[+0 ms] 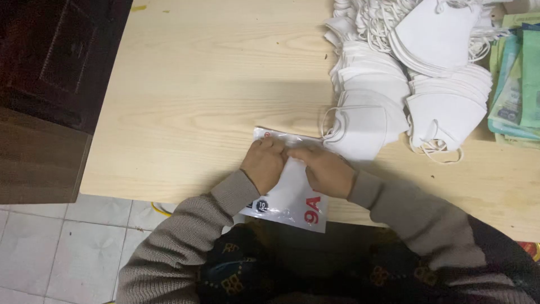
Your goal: Packing face masks into plastic bags
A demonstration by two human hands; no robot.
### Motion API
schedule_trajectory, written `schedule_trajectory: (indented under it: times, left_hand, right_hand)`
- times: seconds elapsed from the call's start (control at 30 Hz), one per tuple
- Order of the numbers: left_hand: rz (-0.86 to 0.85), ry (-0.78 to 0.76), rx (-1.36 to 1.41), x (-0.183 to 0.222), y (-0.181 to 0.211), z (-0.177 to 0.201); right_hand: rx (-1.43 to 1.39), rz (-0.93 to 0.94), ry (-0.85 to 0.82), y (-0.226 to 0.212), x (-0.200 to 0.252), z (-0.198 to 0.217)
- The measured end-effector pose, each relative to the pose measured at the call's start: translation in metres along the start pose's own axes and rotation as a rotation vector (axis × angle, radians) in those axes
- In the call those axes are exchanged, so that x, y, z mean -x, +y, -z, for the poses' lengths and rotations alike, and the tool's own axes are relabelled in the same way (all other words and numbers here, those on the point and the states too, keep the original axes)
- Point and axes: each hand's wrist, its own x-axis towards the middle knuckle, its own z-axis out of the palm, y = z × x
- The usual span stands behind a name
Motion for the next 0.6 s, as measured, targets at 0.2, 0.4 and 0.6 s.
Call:
schedule_trajectory:
  times: [0.2,0.4,0.6]
  left_hand:
    - [0.020,0.068,0.019,0.001,-0.004,0.001]
    - [0.007,0.094,0.074,0.008,-0.012,-0.003]
    - [0.042,0.035,0.095,0.014,-0.020,0.016]
  right_hand:
    - [0.109,0.077,-0.024,0.003,-0.002,0.006]
    - [0.192,0.051,-0.073,0.028,0.018,0.000]
    - [0.283,-0.073,-0.217,0.042,0.032,0.008]
